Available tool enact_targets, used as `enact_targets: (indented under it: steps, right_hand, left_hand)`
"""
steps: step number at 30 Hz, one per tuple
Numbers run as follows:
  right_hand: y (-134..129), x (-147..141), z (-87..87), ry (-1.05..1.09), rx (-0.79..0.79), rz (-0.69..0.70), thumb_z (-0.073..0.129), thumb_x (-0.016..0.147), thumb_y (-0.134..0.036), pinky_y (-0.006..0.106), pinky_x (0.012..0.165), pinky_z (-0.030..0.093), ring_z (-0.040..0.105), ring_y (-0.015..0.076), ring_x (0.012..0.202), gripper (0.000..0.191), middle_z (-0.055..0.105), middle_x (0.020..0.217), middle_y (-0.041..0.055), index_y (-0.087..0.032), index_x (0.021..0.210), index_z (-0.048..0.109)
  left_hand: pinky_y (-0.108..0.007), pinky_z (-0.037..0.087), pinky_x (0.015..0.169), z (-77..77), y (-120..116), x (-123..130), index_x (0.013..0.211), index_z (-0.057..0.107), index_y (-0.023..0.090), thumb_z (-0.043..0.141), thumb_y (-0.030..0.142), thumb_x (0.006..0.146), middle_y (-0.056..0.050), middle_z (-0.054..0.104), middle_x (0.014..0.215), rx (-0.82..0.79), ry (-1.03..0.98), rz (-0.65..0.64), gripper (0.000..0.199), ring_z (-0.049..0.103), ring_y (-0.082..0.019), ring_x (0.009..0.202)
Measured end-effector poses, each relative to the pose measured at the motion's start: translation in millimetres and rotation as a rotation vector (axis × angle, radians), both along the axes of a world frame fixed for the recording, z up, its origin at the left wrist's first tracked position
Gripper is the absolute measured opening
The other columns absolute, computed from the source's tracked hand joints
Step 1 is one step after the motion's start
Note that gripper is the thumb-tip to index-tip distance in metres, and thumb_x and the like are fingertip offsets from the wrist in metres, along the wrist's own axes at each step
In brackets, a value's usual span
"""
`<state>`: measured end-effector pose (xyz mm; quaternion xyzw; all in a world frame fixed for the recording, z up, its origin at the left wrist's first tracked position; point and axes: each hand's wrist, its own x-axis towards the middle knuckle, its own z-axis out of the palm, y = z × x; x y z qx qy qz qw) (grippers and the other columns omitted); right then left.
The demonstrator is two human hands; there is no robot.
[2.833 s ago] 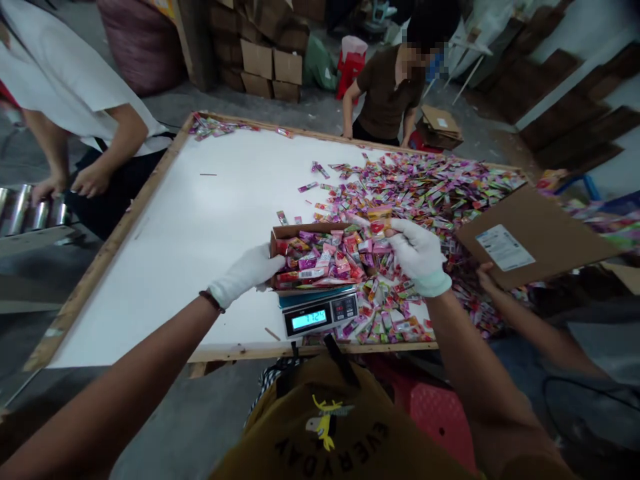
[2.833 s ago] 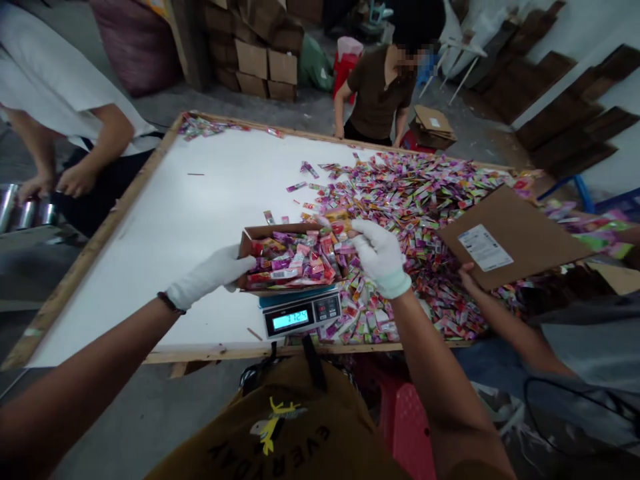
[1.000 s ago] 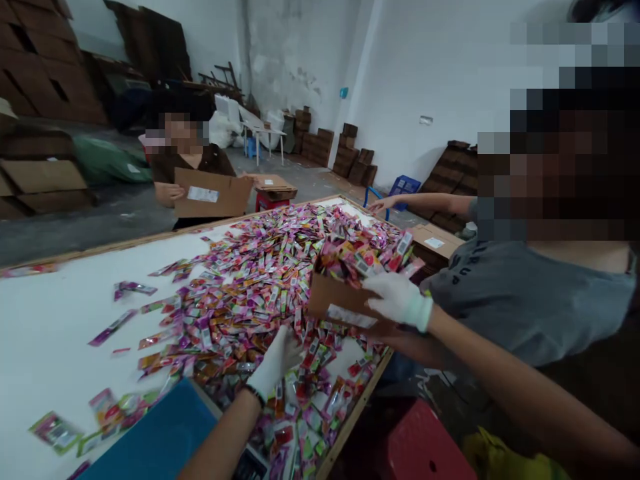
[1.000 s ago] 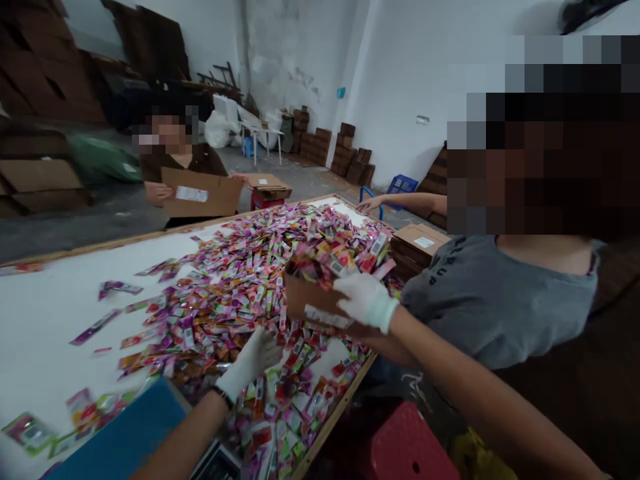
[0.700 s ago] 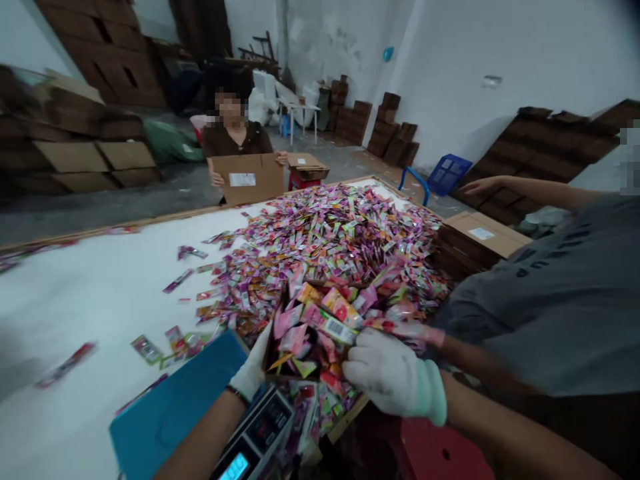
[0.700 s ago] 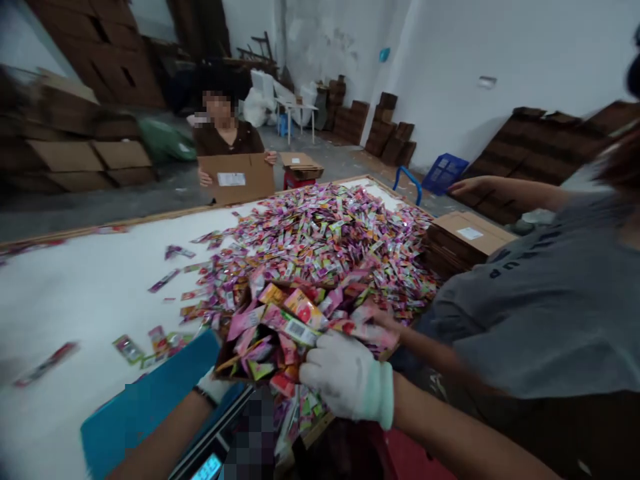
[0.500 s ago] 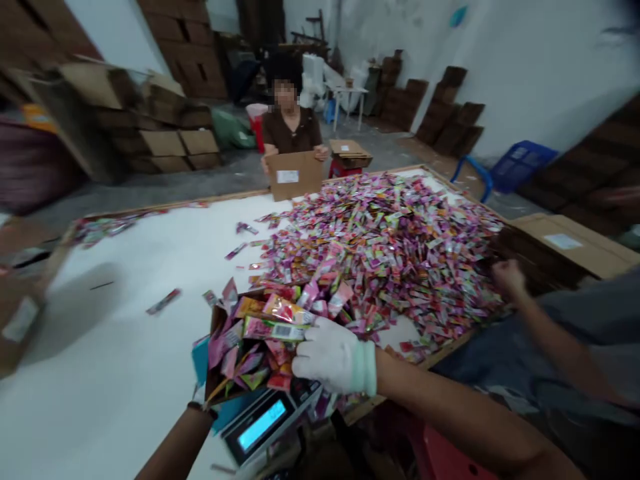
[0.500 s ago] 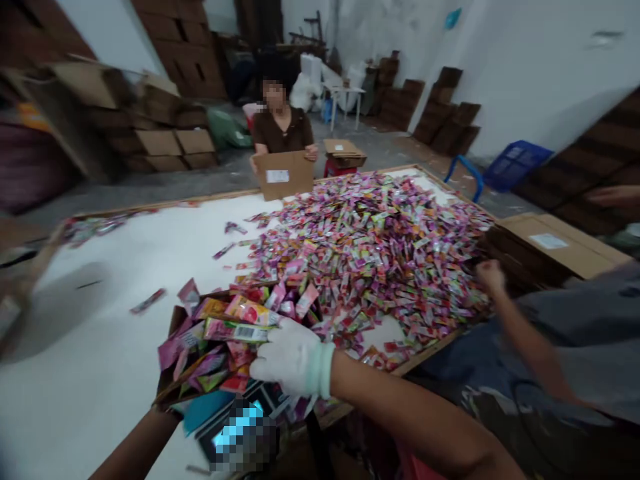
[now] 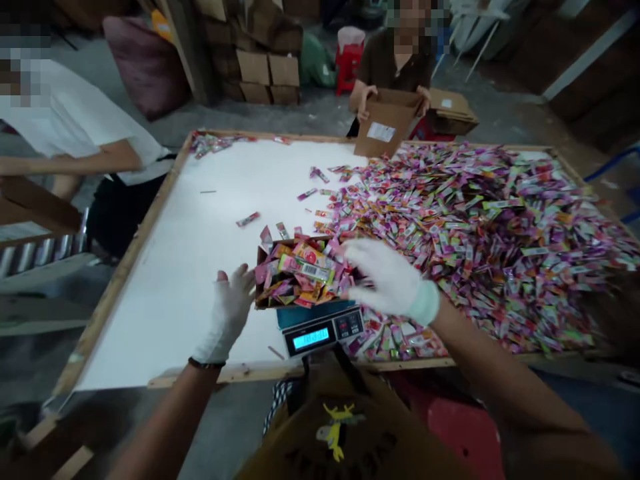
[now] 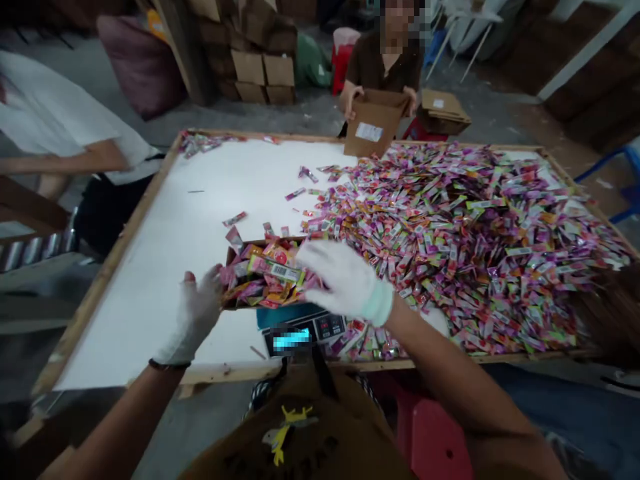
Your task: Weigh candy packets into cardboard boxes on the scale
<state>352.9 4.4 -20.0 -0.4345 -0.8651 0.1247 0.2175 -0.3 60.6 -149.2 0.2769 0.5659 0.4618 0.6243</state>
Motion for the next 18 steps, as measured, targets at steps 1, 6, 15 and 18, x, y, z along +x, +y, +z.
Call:
enact_targets:
  steps: [1,6,15,18]
  right_hand:
    - [1.6,18.0,0.4,0.066,0.021,-0.087,0.068,0.100,-0.064,0.058,0.126,0.044,0.051,0.0375,0.153,0.086,0.055,0.163,0.0195,-0.021,0.169,0.039]
    - [26.9,83.1,-41.4,0.119,-0.179,-0.348,0.066,0.079,-0.096,0.062,0.136,0.026,0.015,0.0420,0.172,0.148,0.004,0.186,0.0200,-0.021,0.178,-0.014]
    - [58.8,46.7,-57.5,-0.035,-0.400,-0.239,0.078,0.071,-0.092,0.065,0.137,0.019,0.010,0.0470,0.171,0.150,0.012,0.184,0.0270,-0.012,0.179,0.010]
    - [55.9,9.8,-49.3,-0.133,-0.300,-0.163,0.086,0.070,-0.082,0.075,0.133,0.012,0.011,0.0523,0.170,0.140,0.021,0.181,0.0288,-0.013,0.176,0.025]
  left_hand:
    - [-0.052,0.054,0.111,1.3,1.7,-6.7,0.135,0.067,0.025,0.042,0.089,0.091,-0.016,0.071,0.143,0.018,0.005,0.027,0.082,0.061,-0.035,0.143]
    - [-0.062,0.037,0.127,16.4,9.8,-17.4,0.144,0.064,0.030,0.055,0.091,0.082,-0.016,0.059,0.163,0.166,0.068,0.002,0.087,0.047,-0.038,0.158]
    - [-0.061,0.027,0.135,43.4,16.0,20.9,0.165,0.051,0.028,0.045,0.087,0.096,-0.017,0.040,0.178,0.550,0.391,-0.271,0.091,0.035,-0.037,0.166]
    - [-0.062,0.027,0.135,68.4,10.3,34.7,0.158,0.058,0.020,0.053,0.068,0.102,-0.019,0.053,0.169,0.683,0.711,-0.462,0.074,0.041,-0.040,0.162]
